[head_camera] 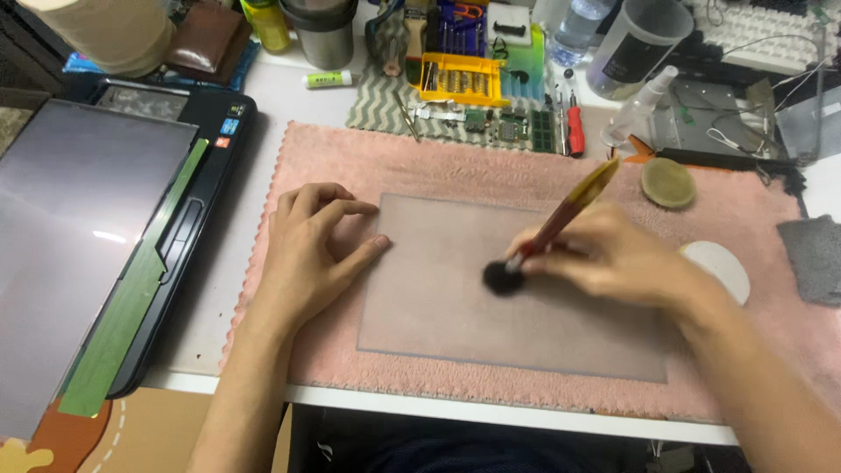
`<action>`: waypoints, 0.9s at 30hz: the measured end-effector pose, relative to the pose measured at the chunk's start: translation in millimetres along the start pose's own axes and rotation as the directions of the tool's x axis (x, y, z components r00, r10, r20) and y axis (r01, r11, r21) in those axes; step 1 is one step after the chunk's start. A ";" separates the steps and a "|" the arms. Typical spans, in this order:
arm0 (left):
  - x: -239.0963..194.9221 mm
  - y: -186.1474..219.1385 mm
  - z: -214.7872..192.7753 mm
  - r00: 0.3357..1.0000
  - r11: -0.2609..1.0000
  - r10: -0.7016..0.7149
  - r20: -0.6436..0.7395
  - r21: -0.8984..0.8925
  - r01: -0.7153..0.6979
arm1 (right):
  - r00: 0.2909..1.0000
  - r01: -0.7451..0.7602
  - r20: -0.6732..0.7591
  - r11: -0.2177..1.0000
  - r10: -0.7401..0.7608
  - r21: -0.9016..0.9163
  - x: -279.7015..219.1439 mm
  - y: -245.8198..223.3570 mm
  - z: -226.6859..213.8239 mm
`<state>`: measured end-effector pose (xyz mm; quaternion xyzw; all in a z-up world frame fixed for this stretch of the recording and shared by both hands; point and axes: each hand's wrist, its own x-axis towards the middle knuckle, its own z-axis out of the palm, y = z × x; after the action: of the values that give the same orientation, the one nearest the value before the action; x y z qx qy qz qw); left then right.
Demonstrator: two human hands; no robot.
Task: The person cleans a rectangular transparent sheet placed on a pink towel using a brush and a round sponge. They first brush the surface repeatedly, then switch to rubbing with the sponge.
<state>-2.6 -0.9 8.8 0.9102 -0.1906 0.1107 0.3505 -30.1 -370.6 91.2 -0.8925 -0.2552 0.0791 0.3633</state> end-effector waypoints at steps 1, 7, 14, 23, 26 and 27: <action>0.8 -0.5 -0.1 0.998 0.998 0.059 -0.025 0.004 -0.059 | 0.964 -0.256 0.059 0.964 0.260 -0.076 -3.1 4.7 -7.5; -0.2 -2.0 0.7 0.995 0.996 0.092 -0.034 0.003 -0.092 | 0.978 0.160 -0.129 0.987 -0.163 -0.027 18.8 6.5 12.0; -1.0 1.3 -2.1 0.996 0.996 0.088 -0.031 -0.002 -0.088 | 0.956 -0.290 -0.074 0.948 0.282 -0.131 18.3 22.8 -10.5; -1.1 -0.7 -0.5 0.994 0.995 0.101 -0.050 -0.009 -0.102 | 0.997 0.058 -0.054 0.994 -0.063 -0.089 24.0 21.3 -7.7; -0.9 1.5 -1.9 0.998 0.998 0.062 -0.030 -0.016 -0.063 | 0.994 -0.045 -0.110 0.976 0.022 -0.212 35.3 22.6 -7.0; -0.7 1.5 -1.8 0.998 0.998 0.057 -0.025 -0.017 -0.057 | 0.985 0.024 -0.165 0.985 -0.053 -0.173 42.4 20.6 1.3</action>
<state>-3.9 -0.5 10.7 0.8998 -0.2133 0.1300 0.3578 14.0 -360.6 78.0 -0.9186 -0.2468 -0.0259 0.3074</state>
